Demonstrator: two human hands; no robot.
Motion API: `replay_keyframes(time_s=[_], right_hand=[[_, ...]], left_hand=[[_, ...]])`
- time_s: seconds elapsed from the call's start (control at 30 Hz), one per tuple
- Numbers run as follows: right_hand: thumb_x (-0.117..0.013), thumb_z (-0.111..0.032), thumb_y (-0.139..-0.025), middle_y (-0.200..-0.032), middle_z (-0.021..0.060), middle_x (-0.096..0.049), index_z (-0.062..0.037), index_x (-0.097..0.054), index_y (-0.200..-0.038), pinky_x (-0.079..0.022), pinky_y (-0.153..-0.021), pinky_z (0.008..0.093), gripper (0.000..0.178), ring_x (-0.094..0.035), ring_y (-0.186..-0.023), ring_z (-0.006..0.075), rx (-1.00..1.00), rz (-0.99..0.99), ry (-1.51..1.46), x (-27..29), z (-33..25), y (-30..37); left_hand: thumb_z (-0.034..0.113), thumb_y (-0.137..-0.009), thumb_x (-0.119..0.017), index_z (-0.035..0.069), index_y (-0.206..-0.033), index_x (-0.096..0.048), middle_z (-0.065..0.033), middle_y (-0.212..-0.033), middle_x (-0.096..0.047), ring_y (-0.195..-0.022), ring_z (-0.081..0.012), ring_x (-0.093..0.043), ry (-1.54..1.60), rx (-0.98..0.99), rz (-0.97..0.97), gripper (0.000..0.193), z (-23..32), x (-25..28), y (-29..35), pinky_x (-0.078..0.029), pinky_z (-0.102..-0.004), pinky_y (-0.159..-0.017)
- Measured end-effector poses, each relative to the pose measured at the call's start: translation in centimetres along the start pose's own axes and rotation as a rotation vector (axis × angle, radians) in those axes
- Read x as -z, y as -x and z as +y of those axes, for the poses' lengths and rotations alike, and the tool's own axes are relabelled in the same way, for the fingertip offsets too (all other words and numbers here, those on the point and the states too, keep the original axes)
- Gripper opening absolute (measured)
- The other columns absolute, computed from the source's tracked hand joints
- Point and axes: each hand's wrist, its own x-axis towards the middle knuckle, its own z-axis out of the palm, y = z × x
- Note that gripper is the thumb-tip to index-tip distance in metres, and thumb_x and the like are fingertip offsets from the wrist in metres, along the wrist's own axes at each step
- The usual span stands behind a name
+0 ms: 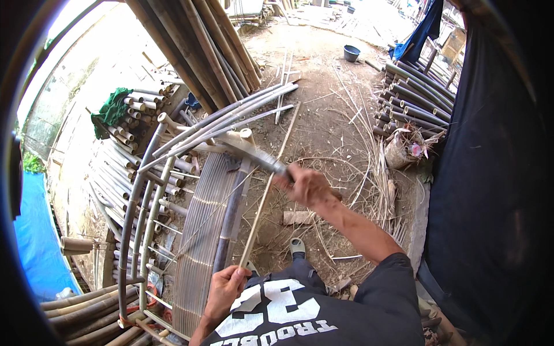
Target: The person uses a machete to split a long bamboo pole into thin strips. They repeatedly strike the pole against a wooden block to drive the blade through the material, then place the finished strips onto a woven bamboo mat.
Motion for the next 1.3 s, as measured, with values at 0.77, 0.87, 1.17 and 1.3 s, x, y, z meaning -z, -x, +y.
replay_keyframes(time_s=[0.77, 0.87, 1.17, 1.3], right_hand=[[-0.039, -0.043, -0.102, -0.052, 0.0038, -0.054, -0.0066, -0.054, -0.080, -0.034, -0.030, 0.0256, 0.046, -0.047, -0.039, 0.0114, 0.026, -0.027, -0.048, -1.4, 10.3, -0.3], [-0.056, -0.026, -0.097, -0.055, 0.0016, -0.054, -0.0083, -0.059, -0.091, -0.040, -0.041, 0.0269, 0.019, -0.047, -0.046, 0.0102, -0.110, 0.139, -0.106, -0.3, 11.5, -3.7], [-0.064, -0.041, -0.092, -0.074, -0.0013, -0.054, -0.0092, -0.064, -0.082, -0.042, -0.059, 0.0265, 0.033, -0.049, -0.062, 0.0117, -0.765, 0.290, -0.822, -7.5, 8.8, -10.7], [-0.072, -0.042, -0.086, -0.098, 0.0034, -0.063, -0.0006, -0.069, -0.099, -0.046, -0.079, 0.0294, 0.043, -0.056, -0.083, 0.0155, -0.765, 0.479, -0.626, -7.4, 11.8, -17.7]], left_hand=[[0.017, -0.101, -0.052, -0.005, -0.095, -0.064, 0.0028, -0.059, -0.046, -0.048, -0.0040, -0.035, 0.021, 0.097, 0.085, 0.026, 0.0, -6.8, -2.5, -0.026, -0.0216, -0.042], [0.020, -0.099, -0.055, -0.003, -0.099, -0.067, 0.0012, -0.058, -0.046, -0.055, -0.0055, -0.043, -0.009, 0.179, 0.116, 0.026, -0.1, -4.8, -1.2, -0.036, -0.0243, -0.048], [0.032, -0.094, -0.060, 0.011, -0.120, -0.064, -0.0082, -0.085, -0.059, -0.074, -0.0272, -0.063, -0.721, -0.381, 0.477, 0.034, -0.2, 3.6, -5.6, -0.051, -0.0396, -0.064], [0.040, -0.092, -0.060, 0.009, -0.111, -0.066, -0.0089, -0.083, -0.062, -0.074, -0.0285, -0.064, -0.681, -0.450, 0.511, 0.036, -1.2, 13.0, -7.9, -0.051, -0.0415, -0.063]])
